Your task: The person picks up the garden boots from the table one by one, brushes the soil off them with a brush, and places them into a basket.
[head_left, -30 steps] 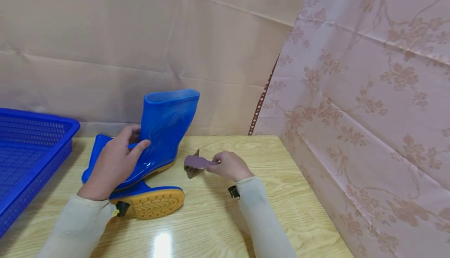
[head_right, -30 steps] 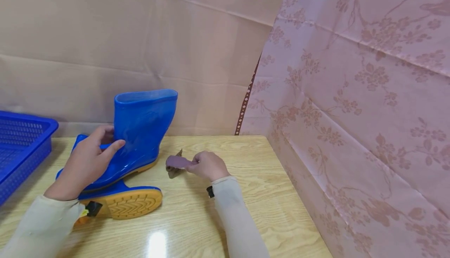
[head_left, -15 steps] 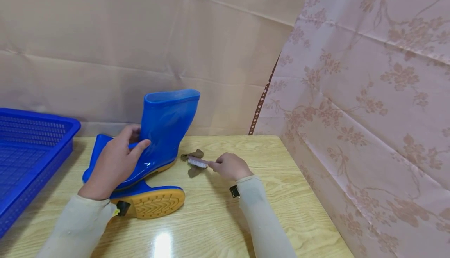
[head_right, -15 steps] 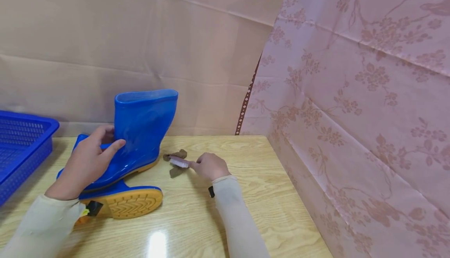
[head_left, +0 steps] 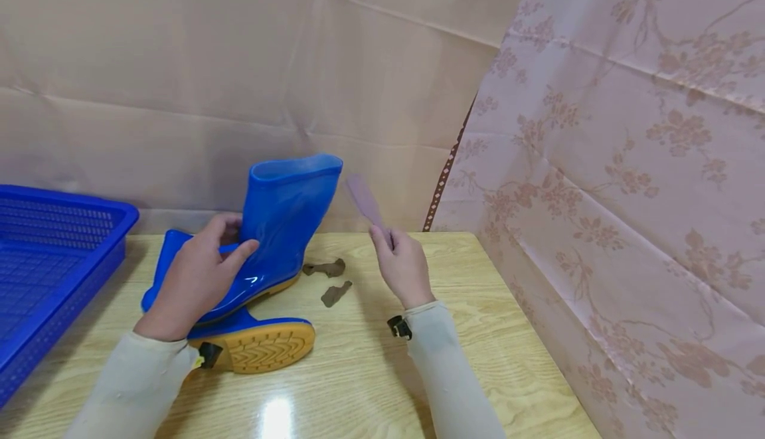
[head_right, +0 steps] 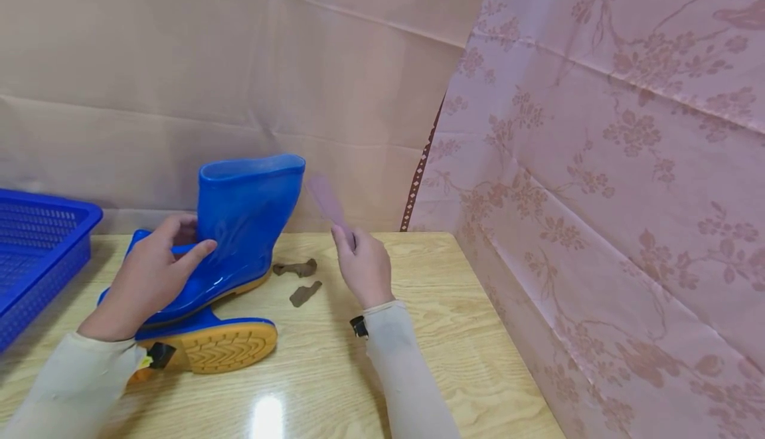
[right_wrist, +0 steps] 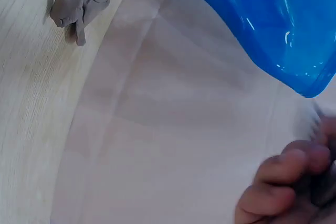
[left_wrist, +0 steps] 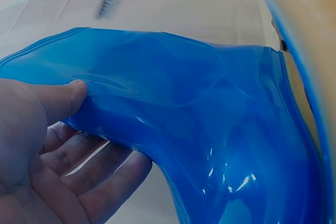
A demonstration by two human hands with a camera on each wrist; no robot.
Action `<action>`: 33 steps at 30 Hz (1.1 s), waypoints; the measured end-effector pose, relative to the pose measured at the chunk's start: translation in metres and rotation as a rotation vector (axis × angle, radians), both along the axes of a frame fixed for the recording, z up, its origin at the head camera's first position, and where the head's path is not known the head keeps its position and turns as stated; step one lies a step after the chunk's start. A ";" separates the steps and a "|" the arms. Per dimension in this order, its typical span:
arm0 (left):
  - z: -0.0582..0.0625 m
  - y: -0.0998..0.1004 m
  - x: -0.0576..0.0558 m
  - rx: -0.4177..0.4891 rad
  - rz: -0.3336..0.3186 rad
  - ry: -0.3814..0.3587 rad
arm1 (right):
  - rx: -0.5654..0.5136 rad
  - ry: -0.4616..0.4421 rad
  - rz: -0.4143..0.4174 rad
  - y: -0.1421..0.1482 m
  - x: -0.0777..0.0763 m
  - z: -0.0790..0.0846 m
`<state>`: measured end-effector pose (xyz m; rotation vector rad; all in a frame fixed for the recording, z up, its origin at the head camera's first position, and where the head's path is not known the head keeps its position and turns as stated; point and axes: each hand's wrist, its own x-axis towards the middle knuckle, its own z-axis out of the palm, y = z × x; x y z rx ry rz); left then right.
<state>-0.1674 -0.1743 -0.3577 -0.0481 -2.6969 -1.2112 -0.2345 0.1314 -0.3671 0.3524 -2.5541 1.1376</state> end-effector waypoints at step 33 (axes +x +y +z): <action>0.000 0.001 0.000 0.000 -0.013 0.012 | 0.011 0.317 0.156 -0.008 0.001 -0.005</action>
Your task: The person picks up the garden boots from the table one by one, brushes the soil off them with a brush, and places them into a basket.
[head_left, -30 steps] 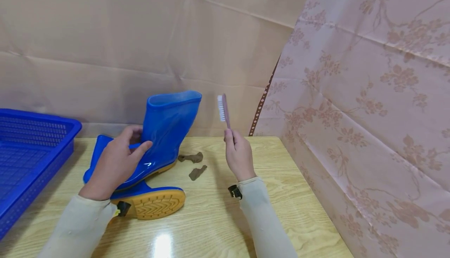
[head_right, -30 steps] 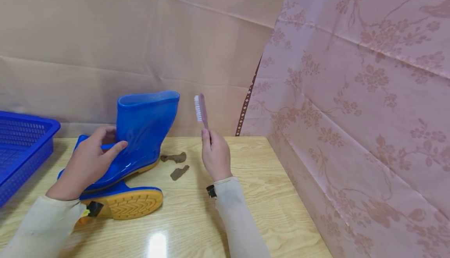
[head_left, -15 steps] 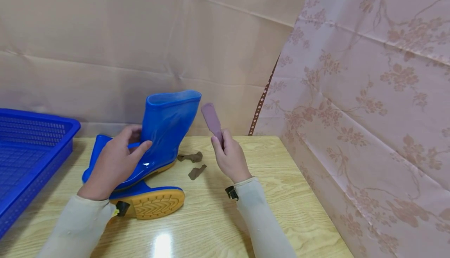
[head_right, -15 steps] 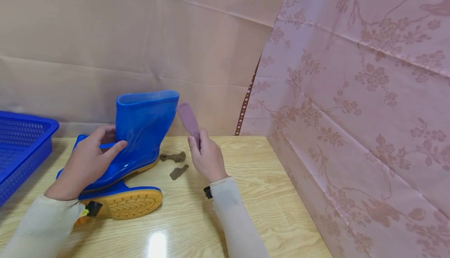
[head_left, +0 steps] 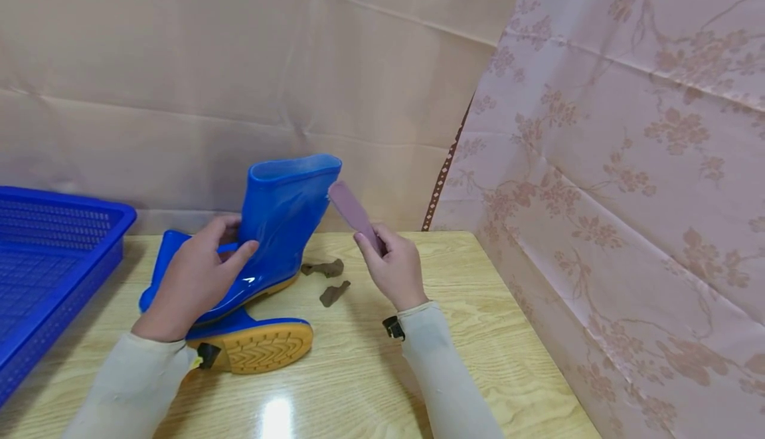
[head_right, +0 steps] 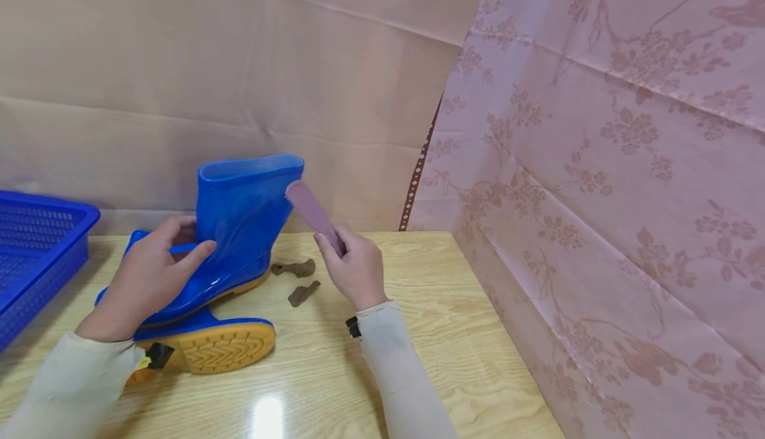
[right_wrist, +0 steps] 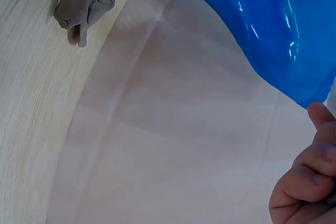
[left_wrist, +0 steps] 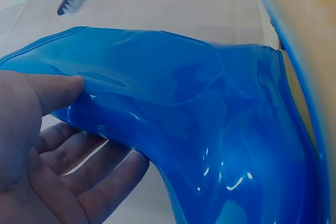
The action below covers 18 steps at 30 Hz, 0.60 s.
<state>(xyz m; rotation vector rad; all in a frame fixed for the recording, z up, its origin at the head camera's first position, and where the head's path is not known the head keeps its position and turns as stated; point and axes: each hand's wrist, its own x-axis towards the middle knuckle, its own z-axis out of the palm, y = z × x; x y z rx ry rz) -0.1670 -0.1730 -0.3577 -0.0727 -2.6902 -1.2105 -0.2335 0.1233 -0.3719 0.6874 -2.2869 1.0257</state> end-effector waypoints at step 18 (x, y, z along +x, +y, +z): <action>0.021 0.010 -0.006 -0.120 0.011 0.141 | -0.093 -0.014 -0.024 0.011 0.000 0.015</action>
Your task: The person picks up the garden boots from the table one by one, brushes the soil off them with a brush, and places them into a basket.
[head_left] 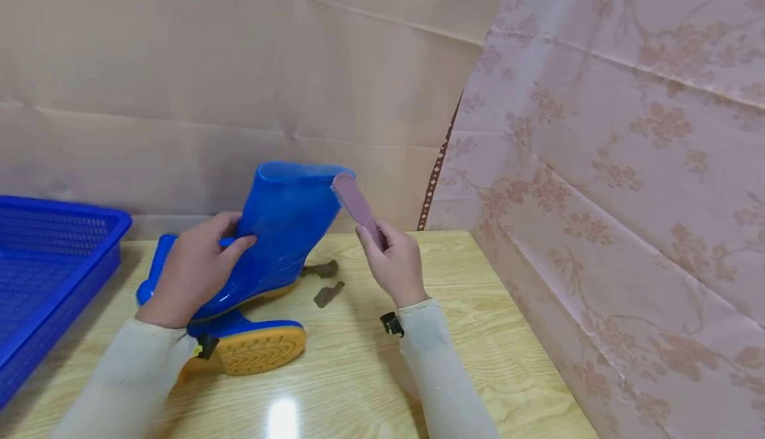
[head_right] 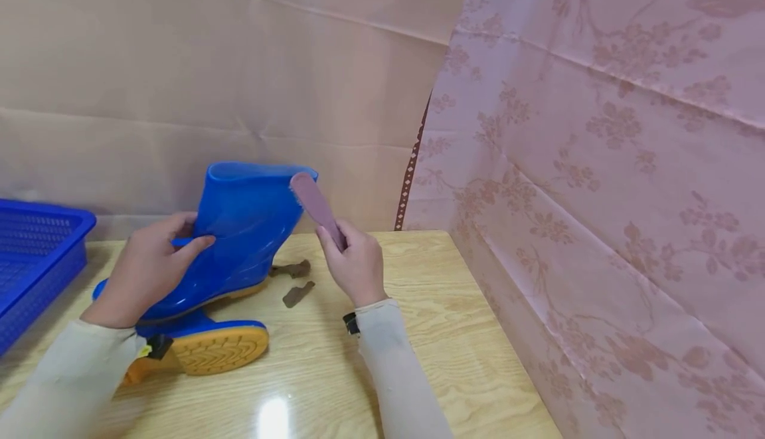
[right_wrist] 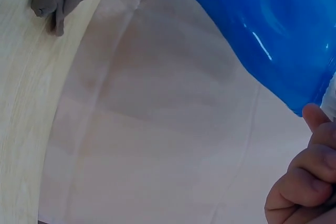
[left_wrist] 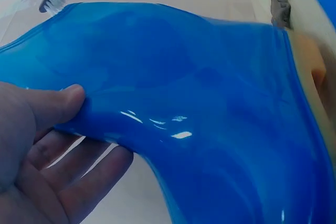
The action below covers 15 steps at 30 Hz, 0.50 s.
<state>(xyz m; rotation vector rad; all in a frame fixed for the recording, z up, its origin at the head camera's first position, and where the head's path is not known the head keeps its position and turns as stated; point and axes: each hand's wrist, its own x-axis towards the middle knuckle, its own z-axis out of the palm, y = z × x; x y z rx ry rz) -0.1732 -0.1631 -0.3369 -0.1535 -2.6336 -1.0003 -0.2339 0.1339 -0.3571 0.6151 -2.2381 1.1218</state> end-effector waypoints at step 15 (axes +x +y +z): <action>0.039 -0.009 0.006 0.014 0.155 0.023 | 0.009 -0.142 -0.139 0.006 0.002 0.007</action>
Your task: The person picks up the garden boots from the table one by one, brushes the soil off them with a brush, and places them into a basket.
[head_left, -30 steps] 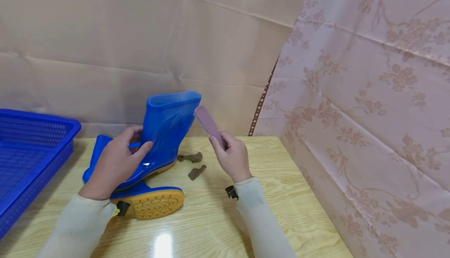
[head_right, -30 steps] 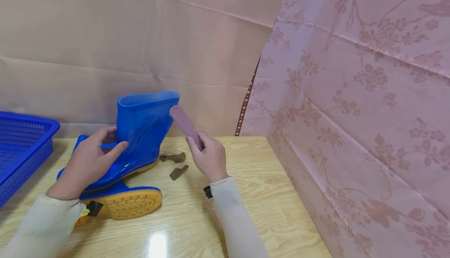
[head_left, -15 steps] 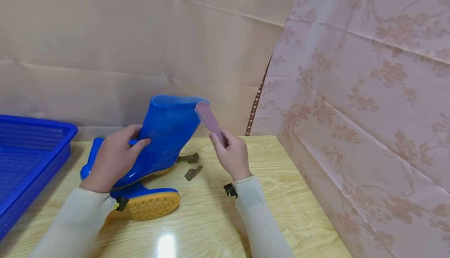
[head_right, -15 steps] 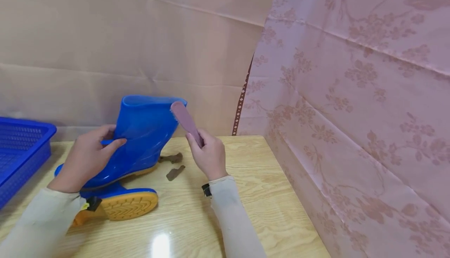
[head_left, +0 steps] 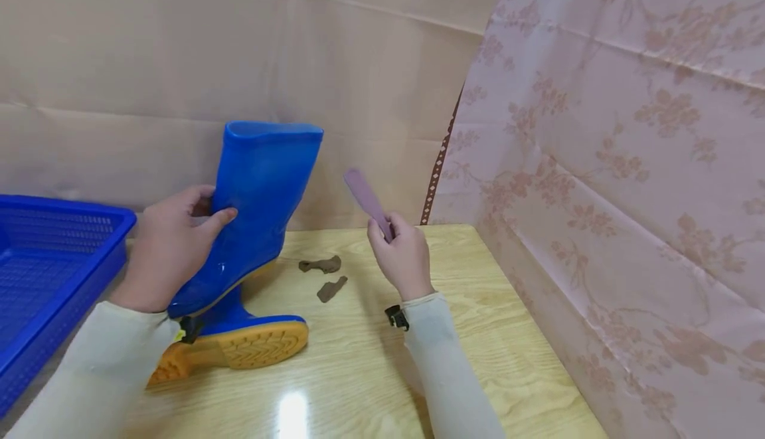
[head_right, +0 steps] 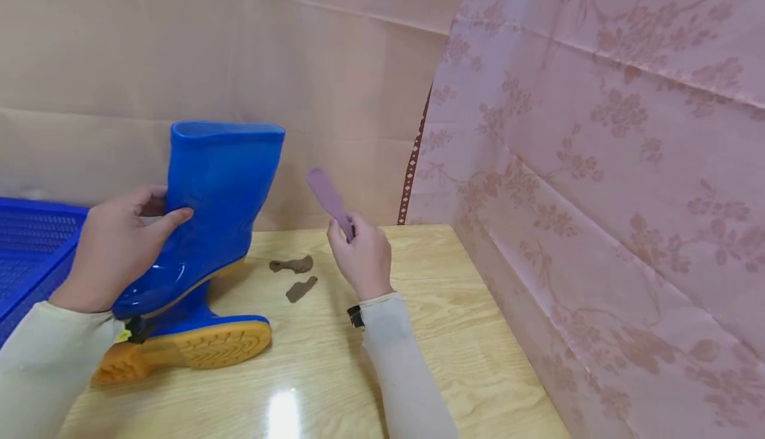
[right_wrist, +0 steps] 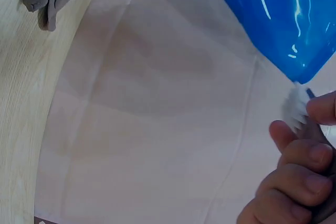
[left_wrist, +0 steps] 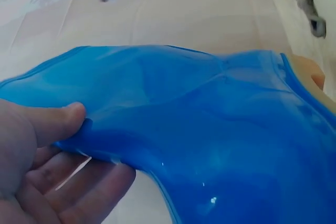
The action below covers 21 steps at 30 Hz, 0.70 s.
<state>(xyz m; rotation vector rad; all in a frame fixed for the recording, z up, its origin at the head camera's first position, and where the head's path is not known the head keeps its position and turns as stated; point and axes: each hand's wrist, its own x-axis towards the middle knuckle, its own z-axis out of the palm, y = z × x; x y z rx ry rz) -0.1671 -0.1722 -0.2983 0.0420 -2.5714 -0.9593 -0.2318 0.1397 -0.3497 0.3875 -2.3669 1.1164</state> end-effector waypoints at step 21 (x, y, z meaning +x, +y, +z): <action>0.024 -0.035 0.014 0.021 0.178 -0.042 | 0.184 -0.198 0.103 -0.004 0.005 0.001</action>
